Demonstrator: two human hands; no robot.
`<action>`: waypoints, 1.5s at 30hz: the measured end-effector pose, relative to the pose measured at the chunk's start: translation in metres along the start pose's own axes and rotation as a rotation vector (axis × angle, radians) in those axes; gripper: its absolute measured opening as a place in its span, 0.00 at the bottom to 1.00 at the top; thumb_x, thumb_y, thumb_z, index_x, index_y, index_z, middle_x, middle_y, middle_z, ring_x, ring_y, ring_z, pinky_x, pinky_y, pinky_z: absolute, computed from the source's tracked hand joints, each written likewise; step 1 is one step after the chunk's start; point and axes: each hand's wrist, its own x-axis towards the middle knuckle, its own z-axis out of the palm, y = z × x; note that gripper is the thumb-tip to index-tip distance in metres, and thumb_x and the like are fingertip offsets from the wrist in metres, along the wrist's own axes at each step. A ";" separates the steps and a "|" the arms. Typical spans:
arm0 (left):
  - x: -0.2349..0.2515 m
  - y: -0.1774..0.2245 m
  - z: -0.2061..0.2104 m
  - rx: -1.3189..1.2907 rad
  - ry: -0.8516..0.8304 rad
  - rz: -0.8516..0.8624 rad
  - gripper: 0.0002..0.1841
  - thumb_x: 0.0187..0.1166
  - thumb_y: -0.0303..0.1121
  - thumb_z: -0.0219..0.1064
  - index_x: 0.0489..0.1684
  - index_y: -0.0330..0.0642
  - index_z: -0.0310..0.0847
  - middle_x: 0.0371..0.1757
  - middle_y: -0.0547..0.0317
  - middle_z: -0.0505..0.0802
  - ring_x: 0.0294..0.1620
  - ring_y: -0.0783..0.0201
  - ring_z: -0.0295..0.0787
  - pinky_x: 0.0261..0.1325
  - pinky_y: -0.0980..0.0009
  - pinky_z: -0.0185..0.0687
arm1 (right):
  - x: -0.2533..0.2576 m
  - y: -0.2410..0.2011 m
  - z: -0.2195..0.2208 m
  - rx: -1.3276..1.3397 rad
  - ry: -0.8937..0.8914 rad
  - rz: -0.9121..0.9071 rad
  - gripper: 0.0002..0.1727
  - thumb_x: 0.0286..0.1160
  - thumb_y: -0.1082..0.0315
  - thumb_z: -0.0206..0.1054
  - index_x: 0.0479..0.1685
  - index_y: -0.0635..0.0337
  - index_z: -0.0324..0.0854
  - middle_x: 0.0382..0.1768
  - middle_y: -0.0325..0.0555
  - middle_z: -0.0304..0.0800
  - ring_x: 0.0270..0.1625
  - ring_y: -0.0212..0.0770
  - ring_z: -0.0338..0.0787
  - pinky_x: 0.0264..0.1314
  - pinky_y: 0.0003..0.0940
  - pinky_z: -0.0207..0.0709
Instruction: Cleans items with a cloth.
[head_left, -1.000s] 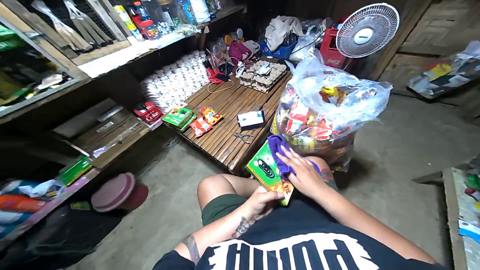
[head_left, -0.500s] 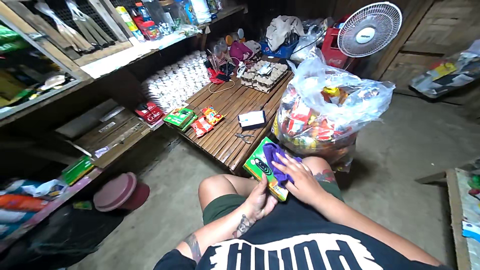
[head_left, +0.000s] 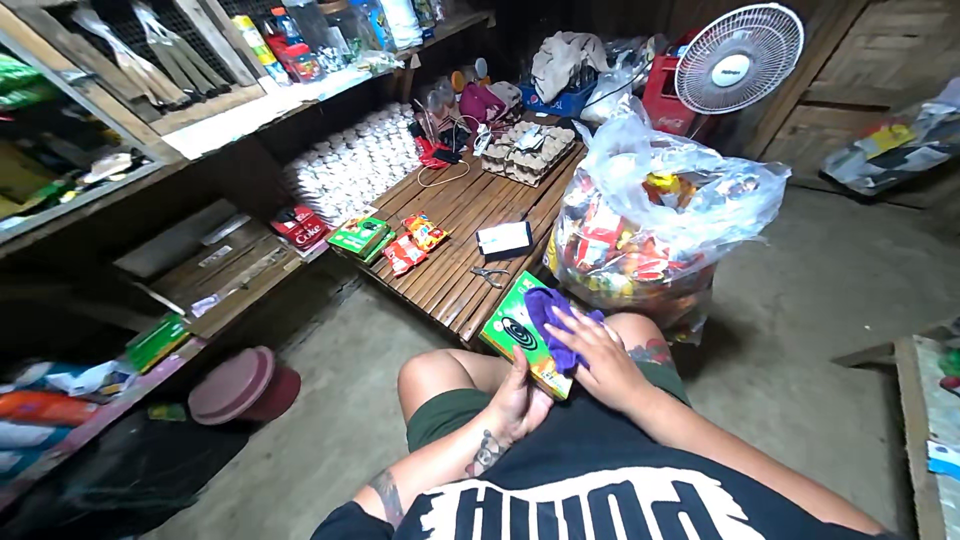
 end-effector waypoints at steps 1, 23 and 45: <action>0.000 0.000 0.000 -0.009 -0.002 -0.003 0.43 0.62 0.62 0.78 0.73 0.43 0.71 0.64 0.49 0.90 0.68 0.55 0.87 0.75 0.56 0.80 | -0.001 0.003 0.001 -0.008 0.020 0.045 0.29 0.78 0.61 0.55 0.81 0.42 0.77 0.87 0.43 0.70 0.88 0.63 0.67 0.73 0.76 0.65; 0.002 0.000 -0.004 -0.126 -0.028 -0.034 0.39 0.66 0.60 0.77 0.70 0.42 0.75 0.63 0.46 0.90 0.67 0.52 0.87 0.74 0.53 0.80 | -0.001 0.016 -0.003 0.066 0.041 0.117 0.27 0.77 0.59 0.58 0.78 0.41 0.80 0.87 0.44 0.69 0.88 0.64 0.64 0.76 0.73 0.66; 0.002 0.004 0.006 -0.007 -0.128 -0.178 0.30 0.85 0.59 0.57 0.73 0.44 0.71 0.64 0.50 0.90 0.67 0.56 0.88 0.72 0.58 0.82 | 0.039 0.007 -0.109 0.380 0.415 0.100 0.26 0.78 0.65 0.65 0.76 0.61 0.77 0.66 0.42 0.88 0.65 0.25 0.86 0.72 0.28 0.80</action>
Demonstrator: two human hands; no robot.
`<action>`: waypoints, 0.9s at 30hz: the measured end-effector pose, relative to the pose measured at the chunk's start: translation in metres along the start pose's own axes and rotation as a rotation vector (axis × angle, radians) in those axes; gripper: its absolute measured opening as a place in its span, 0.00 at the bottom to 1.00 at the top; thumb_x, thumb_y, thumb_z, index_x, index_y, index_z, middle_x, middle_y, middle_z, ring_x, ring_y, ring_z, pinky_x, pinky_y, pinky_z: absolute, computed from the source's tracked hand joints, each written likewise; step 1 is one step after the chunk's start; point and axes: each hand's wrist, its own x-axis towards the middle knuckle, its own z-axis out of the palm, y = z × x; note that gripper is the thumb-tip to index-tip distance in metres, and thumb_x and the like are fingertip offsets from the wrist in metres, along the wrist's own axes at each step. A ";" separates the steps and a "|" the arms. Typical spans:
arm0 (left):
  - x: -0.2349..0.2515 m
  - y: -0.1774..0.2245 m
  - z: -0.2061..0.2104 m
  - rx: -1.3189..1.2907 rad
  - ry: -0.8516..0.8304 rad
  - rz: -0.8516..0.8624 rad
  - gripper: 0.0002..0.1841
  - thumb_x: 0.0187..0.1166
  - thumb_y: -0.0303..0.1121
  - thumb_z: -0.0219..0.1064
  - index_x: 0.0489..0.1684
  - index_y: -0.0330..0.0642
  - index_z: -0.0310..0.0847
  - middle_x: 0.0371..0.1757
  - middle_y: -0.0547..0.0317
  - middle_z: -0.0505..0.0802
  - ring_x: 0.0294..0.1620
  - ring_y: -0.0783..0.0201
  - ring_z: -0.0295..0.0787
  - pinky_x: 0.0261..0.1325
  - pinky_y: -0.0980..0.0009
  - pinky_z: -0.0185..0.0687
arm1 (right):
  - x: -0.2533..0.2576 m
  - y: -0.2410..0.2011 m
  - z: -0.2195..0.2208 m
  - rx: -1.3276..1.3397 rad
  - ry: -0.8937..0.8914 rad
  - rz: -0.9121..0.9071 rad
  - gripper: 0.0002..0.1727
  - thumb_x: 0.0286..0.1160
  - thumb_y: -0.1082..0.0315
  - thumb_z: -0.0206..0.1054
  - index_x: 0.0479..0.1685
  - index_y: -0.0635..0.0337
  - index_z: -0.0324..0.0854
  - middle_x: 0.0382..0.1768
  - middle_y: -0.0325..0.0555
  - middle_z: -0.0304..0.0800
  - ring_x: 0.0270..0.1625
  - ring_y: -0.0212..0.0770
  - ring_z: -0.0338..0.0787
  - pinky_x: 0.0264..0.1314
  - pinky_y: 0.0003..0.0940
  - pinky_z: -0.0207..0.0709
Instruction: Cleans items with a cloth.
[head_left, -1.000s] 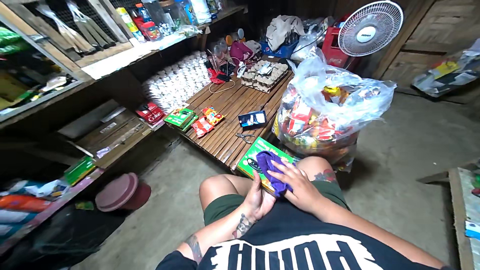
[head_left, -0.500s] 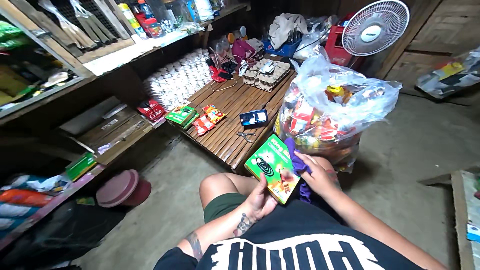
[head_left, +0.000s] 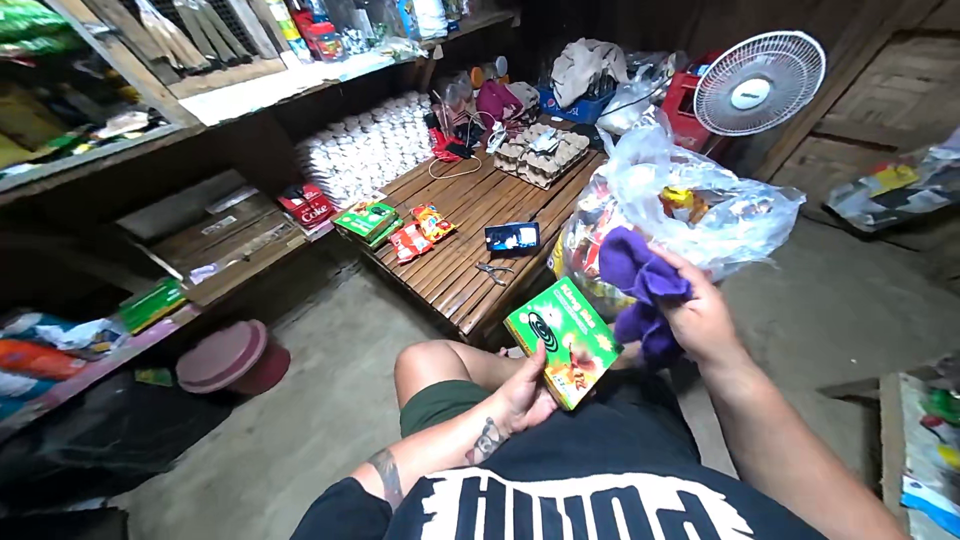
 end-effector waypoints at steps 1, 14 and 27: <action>0.000 0.000 0.001 0.002 0.004 -0.011 0.29 0.89 0.57 0.50 0.73 0.44 0.70 0.64 0.49 0.90 0.67 0.56 0.88 0.72 0.58 0.83 | 0.004 -0.014 0.001 0.089 0.042 -0.056 0.25 0.78 0.68 0.65 0.76 0.62 0.76 0.66 0.39 0.87 0.65 0.23 0.86 0.72 0.26 0.80; -0.019 0.001 0.011 0.025 -0.017 0.008 0.33 0.90 0.62 0.34 0.75 0.46 0.66 0.63 0.47 0.89 0.66 0.50 0.86 0.68 0.48 0.83 | -0.045 -0.011 0.040 -0.307 -0.403 -0.113 0.25 0.65 0.53 0.70 0.62 0.48 0.89 0.78 0.54 0.77 0.81 0.54 0.74 0.75 0.59 0.72; -0.030 -0.003 0.023 0.306 0.108 -0.068 0.29 0.94 0.54 0.35 0.74 0.40 0.67 0.56 0.51 0.91 0.56 0.59 0.92 0.61 0.62 0.88 | -0.107 -0.012 0.040 -0.482 -0.369 -0.143 0.33 0.61 0.58 0.76 0.71 0.59 0.81 0.80 0.66 0.72 0.77 0.68 0.78 0.75 0.65 0.72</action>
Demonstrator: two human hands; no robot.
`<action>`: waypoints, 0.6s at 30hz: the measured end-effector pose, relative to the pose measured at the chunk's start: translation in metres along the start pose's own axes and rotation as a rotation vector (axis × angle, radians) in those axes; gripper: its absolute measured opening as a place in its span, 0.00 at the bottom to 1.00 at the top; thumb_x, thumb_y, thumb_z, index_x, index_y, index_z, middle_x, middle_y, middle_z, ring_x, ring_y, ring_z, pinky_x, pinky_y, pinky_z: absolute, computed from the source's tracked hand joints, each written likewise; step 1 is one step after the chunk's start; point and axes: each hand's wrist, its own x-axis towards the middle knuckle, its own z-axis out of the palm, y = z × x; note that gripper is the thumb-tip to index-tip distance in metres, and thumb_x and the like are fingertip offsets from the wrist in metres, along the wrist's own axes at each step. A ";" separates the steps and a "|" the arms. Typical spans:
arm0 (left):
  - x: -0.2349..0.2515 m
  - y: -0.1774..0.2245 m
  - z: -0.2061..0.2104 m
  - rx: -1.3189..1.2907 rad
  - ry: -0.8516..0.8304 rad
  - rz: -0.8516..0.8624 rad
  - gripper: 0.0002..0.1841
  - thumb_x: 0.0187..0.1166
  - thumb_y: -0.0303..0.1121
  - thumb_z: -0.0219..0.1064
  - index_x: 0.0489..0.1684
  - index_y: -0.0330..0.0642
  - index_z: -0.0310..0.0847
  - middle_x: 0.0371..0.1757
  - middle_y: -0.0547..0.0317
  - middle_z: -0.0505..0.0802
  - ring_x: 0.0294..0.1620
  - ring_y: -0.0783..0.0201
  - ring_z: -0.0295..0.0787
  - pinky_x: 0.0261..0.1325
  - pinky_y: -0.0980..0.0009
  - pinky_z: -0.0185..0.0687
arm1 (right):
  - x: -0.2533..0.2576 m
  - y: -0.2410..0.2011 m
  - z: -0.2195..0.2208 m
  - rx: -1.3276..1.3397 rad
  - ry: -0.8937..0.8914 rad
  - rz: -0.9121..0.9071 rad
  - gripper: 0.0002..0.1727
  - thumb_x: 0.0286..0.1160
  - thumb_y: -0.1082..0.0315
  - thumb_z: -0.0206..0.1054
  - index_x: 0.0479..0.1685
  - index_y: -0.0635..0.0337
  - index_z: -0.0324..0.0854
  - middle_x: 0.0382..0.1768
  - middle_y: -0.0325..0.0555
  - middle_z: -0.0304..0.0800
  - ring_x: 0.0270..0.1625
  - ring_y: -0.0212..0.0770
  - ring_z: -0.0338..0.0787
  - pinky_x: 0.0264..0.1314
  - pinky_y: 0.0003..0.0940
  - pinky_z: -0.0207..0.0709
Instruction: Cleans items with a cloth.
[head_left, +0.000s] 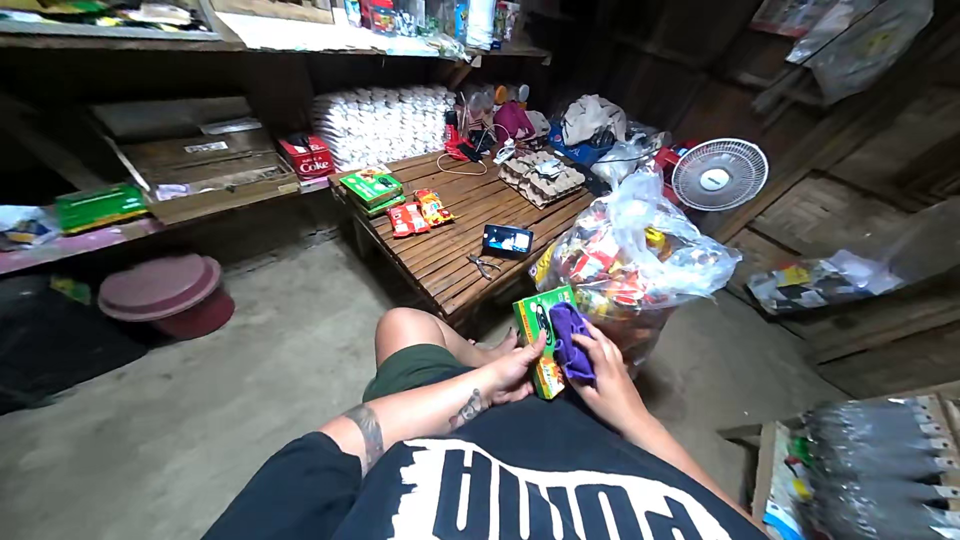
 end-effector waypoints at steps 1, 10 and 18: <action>0.001 0.000 0.000 0.002 -0.010 0.003 0.29 0.94 0.54 0.34 0.74 0.41 0.67 0.55 0.51 0.91 0.56 0.60 0.91 0.61 0.62 0.88 | -0.003 -0.001 0.002 0.006 0.014 -0.042 0.32 0.60 0.60 0.76 0.69 0.59 0.82 0.79 0.67 0.74 0.76 0.69 0.78 0.73 0.67 0.73; -0.001 -0.002 -0.001 0.183 -0.097 0.073 0.32 0.93 0.57 0.32 0.70 0.43 0.72 0.54 0.58 0.92 0.57 0.66 0.90 0.64 0.64 0.85 | -0.001 -0.001 -0.011 0.100 -0.010 -0.347 0.26 0.65 0.60 0.72 0.68 0.47 0.82 0.81 0.58 0.74 0.85 0.58 0.71 0.84 0.57 0.67; -0.012 0.009 0.009 0.597 -0.011 0.000 0.31 0.89 0.56 0.51 0.62 0.31 0.78 0.50 0.57 0.92 0.52 0.71 0.89 0.62 0.65 0.84 | 0.011 0.003 -0.019 0.023 0.226 -0.184 0.27 0.64 0.61 0.70 0.67 0.58 0.83 0.80 0.71 0.72 0.82 0.69 0.72 0.81 0.65 0.66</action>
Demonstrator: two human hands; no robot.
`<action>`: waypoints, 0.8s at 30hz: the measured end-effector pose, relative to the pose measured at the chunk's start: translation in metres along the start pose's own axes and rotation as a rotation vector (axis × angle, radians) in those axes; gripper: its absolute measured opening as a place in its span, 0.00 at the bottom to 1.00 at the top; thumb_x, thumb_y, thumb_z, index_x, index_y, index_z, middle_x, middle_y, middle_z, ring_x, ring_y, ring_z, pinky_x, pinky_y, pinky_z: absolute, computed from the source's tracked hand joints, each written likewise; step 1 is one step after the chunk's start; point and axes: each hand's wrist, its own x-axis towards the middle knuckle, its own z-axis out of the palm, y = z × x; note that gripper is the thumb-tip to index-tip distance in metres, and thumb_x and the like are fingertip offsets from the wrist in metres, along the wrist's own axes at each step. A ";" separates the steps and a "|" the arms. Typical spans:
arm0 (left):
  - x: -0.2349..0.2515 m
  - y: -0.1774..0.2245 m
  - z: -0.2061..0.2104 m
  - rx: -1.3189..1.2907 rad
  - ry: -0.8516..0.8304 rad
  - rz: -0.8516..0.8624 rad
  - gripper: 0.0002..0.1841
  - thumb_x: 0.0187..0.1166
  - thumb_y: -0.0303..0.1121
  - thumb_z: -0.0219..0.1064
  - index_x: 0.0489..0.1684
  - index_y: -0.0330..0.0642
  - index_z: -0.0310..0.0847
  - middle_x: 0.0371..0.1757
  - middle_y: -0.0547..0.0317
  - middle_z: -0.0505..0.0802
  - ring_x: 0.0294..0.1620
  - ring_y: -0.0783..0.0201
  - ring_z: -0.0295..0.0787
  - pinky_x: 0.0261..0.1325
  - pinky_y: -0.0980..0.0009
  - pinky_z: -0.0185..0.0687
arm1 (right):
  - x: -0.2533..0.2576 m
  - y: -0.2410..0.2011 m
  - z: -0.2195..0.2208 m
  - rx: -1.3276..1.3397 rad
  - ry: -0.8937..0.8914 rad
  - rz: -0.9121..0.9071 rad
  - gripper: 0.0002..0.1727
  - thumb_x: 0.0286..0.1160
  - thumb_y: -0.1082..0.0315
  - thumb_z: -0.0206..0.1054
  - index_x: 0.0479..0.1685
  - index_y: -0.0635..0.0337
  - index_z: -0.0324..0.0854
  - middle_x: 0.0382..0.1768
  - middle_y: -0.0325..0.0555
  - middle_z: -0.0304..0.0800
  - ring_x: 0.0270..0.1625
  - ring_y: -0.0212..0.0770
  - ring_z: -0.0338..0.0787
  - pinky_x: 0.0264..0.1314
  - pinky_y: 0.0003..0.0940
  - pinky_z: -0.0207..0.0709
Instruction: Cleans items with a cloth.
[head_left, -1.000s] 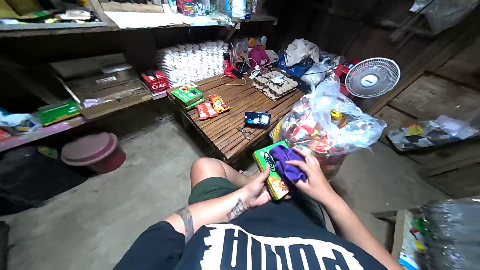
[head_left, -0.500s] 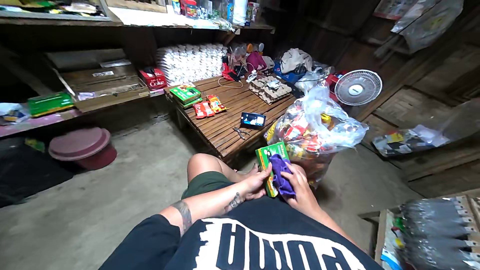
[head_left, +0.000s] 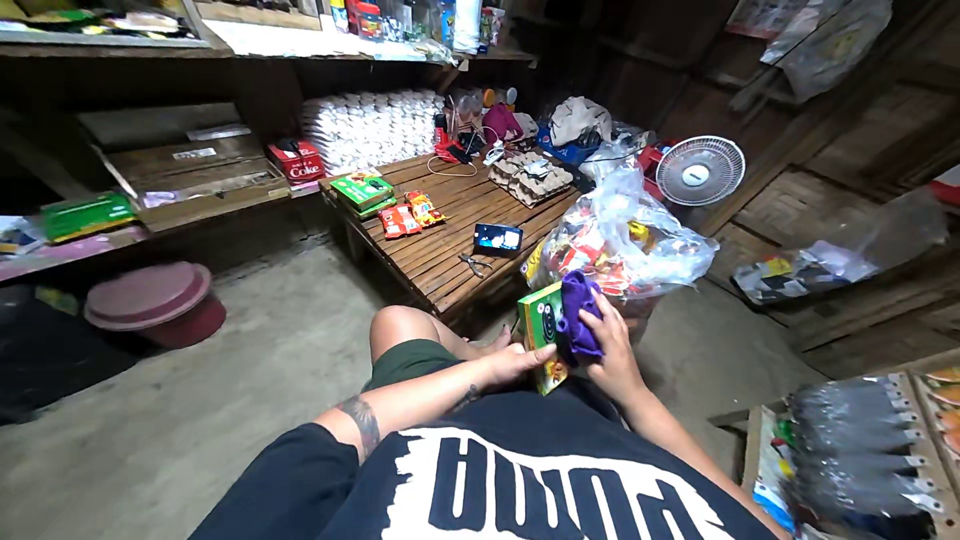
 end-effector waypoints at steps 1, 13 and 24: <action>0.001 0.000 -0.001 0.004 -0.005 0.019 0.27 0.87 0.53 0.58 0.59 0.32 0.81 0.48 0.59 0.93 0.51 0.73 0.90 0.62 0.66 0.84 | -0.002 -0.004 0.001 0.002 -0.010 -0.059 0.26 0.68 0.56 0.69 0.67 0.52 0.83 0.80 0.67 0.74 0.83 0.66 0.72 0.80 0.64 0.68; 0.008 -0.004 0.000 0.109 -0.163 0.117 0.21 0.70 0.29 0.69 0.62 0.31 0.77 0.50 0.61 0.92 0.50 0.79 0.87 0.60 0.74 0.84 | 0.020 0.015 -0.019 0.035 0.133 -0.142 0.24 0.76 0.44 0.68 0.69 0.36 0.81 0.79 0.53 0.76 0.86 0.51 0.69 0.89 0.53 0.58; 0.000 0.022 0.010 0.573 -0.131 0.302 0.18 0.74 0.30 0.73 0.56 0.25 0.84 0.53 0.40 0.91 0.56 0.61 0.86 0.66 0.65 0.78 | 0.053 -0.032 -0.042 -0.013 -0.209 -0.421 0.25 0.72 0.51 0.73 0.71 0.28 0.80 0.74 0.43 0.83 0.81 0.50 0.76 0.83 0.61 0.64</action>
